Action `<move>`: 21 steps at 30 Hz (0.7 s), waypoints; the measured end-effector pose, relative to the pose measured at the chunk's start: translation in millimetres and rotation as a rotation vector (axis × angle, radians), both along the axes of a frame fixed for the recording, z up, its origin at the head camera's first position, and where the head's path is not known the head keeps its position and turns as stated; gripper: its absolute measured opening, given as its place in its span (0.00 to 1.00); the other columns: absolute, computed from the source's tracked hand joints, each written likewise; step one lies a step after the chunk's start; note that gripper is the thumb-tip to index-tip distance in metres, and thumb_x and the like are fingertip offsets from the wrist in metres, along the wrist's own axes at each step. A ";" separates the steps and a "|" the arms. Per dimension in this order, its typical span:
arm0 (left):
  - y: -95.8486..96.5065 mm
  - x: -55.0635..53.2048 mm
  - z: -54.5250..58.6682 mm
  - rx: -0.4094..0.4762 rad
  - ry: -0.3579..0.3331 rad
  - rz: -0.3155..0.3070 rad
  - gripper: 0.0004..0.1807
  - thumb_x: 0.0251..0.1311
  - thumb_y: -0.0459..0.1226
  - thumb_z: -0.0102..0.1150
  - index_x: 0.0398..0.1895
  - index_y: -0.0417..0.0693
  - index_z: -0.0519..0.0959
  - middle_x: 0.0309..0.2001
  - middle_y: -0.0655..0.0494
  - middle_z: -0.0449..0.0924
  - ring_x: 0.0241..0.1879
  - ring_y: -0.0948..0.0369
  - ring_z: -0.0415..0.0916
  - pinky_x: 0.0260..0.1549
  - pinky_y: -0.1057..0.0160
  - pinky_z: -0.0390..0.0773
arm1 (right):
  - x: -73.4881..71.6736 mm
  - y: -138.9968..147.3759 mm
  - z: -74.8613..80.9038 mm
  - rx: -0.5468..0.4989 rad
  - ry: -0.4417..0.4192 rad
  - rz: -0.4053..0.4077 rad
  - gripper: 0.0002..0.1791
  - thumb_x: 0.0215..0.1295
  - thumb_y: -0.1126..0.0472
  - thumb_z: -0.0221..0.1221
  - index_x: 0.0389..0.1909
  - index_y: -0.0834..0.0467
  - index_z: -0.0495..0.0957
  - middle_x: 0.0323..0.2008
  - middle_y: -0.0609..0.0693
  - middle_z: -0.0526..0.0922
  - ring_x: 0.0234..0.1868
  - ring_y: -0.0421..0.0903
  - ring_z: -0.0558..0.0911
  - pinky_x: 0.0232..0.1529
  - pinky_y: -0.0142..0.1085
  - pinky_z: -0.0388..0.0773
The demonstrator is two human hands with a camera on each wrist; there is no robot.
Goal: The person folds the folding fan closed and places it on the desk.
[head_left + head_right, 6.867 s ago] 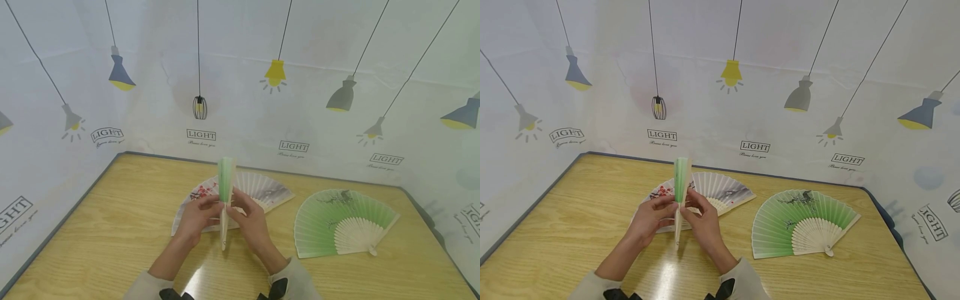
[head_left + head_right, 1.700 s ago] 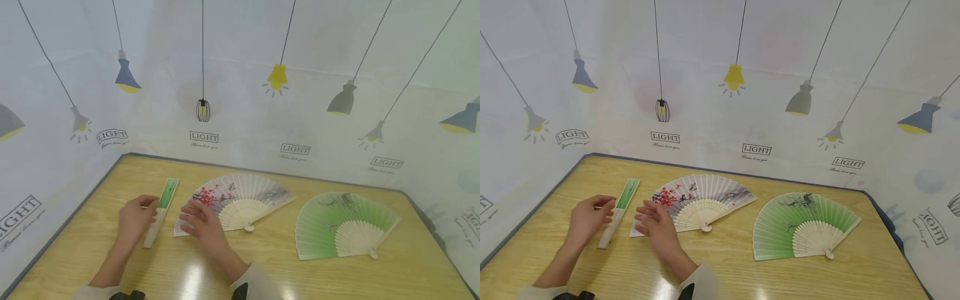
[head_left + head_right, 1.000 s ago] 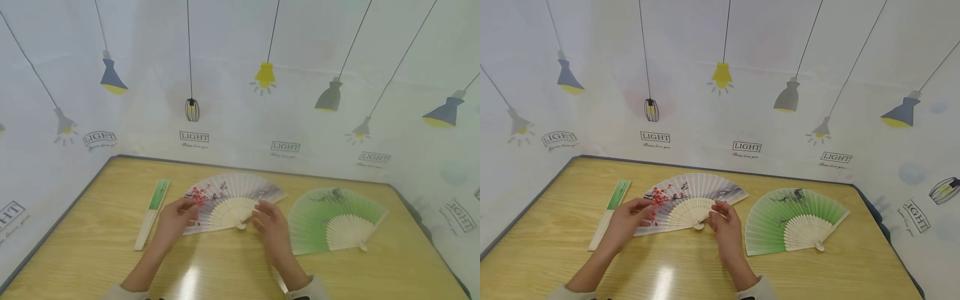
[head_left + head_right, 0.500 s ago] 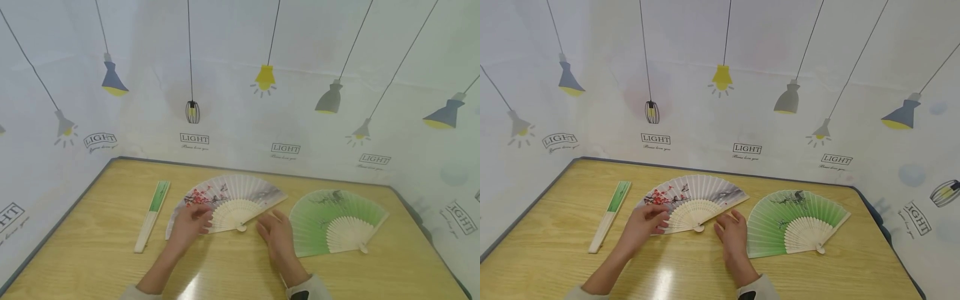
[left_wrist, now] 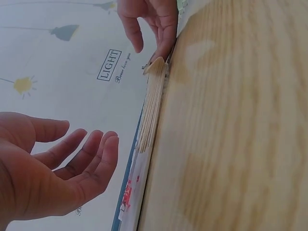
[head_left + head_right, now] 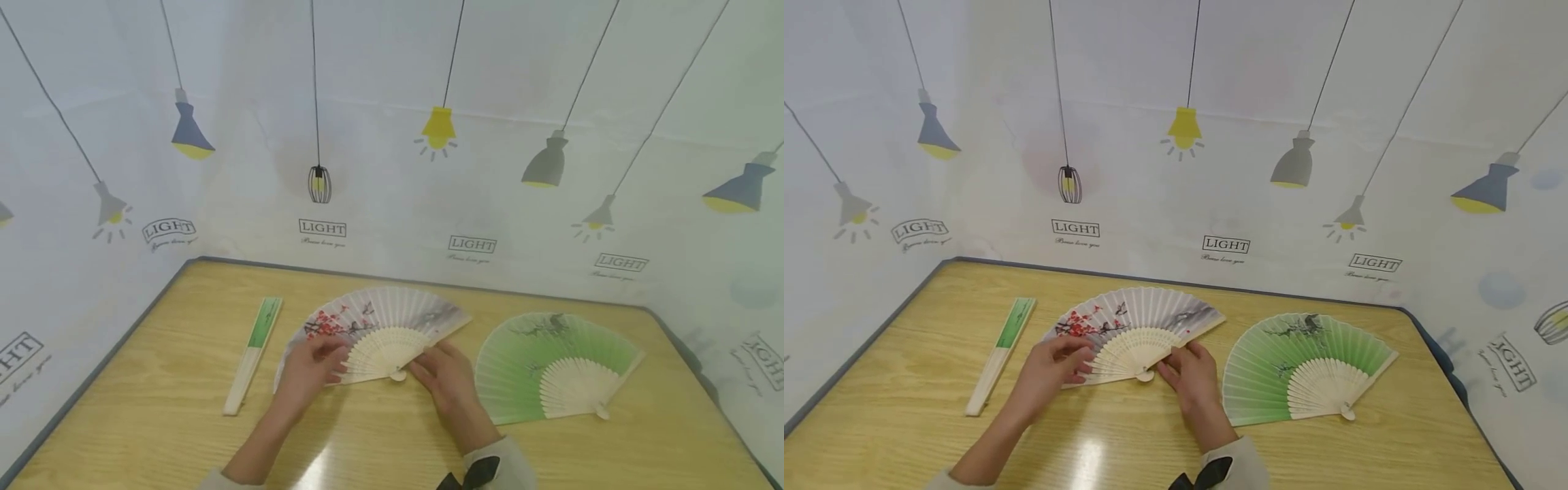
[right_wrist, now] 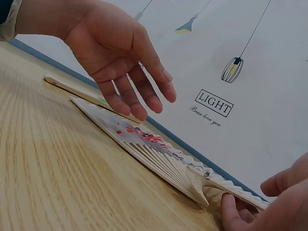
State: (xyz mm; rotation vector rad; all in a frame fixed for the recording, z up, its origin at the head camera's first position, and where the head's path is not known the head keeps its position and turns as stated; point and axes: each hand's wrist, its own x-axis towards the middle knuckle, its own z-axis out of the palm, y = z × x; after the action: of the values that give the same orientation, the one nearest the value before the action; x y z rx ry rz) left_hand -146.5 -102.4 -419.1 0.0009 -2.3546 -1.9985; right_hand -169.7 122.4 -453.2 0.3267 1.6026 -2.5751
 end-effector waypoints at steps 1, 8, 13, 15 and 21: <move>-0.1 0.3 0.7 -0.003 0.003 0.000 0.12 0.62 0.32 0.61 0.45 0.32 0.79 0.36 0.41 0.82 0.31 0.48 0.81 0.28 0.57 0.85 | -0.5 0.7 0.2 -0.009 -0.003 0.009 0.21 0.70 0.73 0.47 0.61 0.75 0.57 0.43 0.59 0.75 0.43 0.48 0.79 0.49 0.40 0.81; -0.6 0.9 4.7 0.006 0.007 -0.011 0.12 0.62 0.33 0.61 0.44 0.32 0.79 0.34 0.39 0.82 0.30 0.47 0.81 0.28 0.57 0.85 | -2.5 0.5 2.2 0.007 -0.021 0.001 0.22 0.68 0.72 0.49 0.61 0.72 0.60 0.44 0.57 0.75 0.42 0.46 0.79 0.44 0.36 0.82; 0.2 1.6 6.6 0.038 -0.001 -0.012 0.12 0.62 0.32 0.60 0.45 0.31 0.79 0.35 0.39 0.81 0.31 0.48 0.81 0.28 0.58 0.85 | -2.0 -0.8 3.4 0.021 -0.023 -0.033 0.20 0.65 0.75 0.51 0.57 0.70 0.61 0.40 0.55 0.74 0.37 0.44 0.78 0.38 0.34 0.82; 0.7 1.8 6.4 0.042 -0.002 0.001 0.11 0.62 0.32 0.60 0.44 0.32 0.79 0.36 0.38 0.81 0.31 0.47 0.81 0.28 0.58 0.86 | -1.3 -1.1 4.7 0.022 -0.017 -0.048 0.20 0.65 0.75 0.51 0.57 0.70 0.60 0.42 0.55 0.73 0.37 0.44 0.78 0.38 0.35 0.83; 3.1 1.3 4.0 0.068 0.026 0.079 0.08 0.62 0.28 0.58 0.42 0.30 0.79 0.38 0.38 0.80 0.33 0.49 0.81 0.29 0.59 0.85 | -0.1 -2.3 11.6 0.038 0.032 -0.100 0.22 0.63 0.77 0.50 0.59 0.69 0.60 0.45 0.56 0.73 0.36 0.45 0.79 0.36 0.35 0.82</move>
State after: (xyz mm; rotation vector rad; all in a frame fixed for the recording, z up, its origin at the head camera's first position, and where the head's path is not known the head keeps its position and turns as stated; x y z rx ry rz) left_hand -145.2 -99.2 -415.1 0.0700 -2.2336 -2.0279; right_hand -169.8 120.1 -441.6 0.3799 1.6901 -2.6375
